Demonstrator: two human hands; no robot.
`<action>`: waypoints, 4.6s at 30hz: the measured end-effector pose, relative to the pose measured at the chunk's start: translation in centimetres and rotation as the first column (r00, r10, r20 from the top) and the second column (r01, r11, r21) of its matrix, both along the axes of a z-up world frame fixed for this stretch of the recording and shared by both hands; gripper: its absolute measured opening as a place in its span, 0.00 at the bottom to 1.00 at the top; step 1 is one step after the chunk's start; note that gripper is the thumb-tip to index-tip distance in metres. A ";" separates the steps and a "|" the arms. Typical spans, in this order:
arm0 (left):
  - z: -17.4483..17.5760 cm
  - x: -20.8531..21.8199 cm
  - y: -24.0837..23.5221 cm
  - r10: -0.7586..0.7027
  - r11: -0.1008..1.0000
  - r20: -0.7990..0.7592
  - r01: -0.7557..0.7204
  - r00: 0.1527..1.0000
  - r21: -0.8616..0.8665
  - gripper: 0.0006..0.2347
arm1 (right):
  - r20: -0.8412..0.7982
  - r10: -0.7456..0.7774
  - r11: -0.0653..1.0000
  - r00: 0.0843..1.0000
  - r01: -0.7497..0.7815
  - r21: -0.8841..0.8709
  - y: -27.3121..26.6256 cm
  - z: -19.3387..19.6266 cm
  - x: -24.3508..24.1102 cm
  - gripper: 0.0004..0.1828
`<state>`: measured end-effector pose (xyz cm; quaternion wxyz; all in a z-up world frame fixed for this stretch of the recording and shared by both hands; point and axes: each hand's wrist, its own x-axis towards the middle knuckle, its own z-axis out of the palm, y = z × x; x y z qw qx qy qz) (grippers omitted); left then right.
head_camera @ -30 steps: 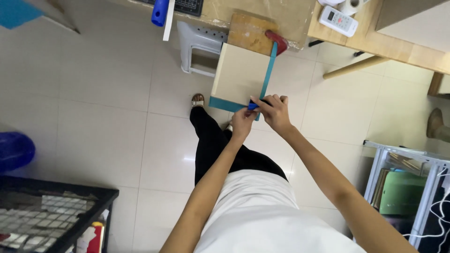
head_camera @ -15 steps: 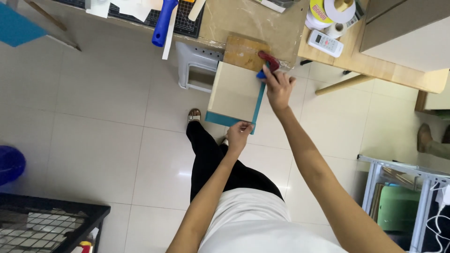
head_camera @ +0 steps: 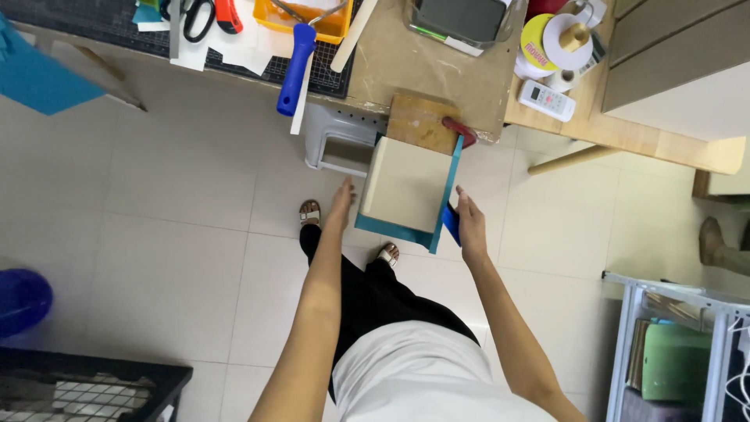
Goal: Applying glue to a box with a roller and wrapping it with blue paper
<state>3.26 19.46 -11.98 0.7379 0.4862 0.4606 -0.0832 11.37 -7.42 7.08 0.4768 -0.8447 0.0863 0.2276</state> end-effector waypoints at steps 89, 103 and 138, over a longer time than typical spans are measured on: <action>16.6 18.4 29.7 -0.649 -0.424 -0.151 -0.190 0.746 0.885 0.05 | -0.080 0.562 0.570 0.823 -0.455 -0.684 44.3 17.0 16.5 0.28; 16.5 18.1 29.8 -0.634 -0.464 -0.197 -0.164 0.748 0.871 0.04 | 0.042 0.557 0.642 0.829 -0.399 -0.655 46.7 19.6 18.3 0.28; 12.3 5.4 7.1 -0.986 0.099 0.012 0.530 0.165 0.842 0.51 | -0.289 -0.166 0.936 0.943 0.058 -0.346 11.8 21.1 -15.9 0.25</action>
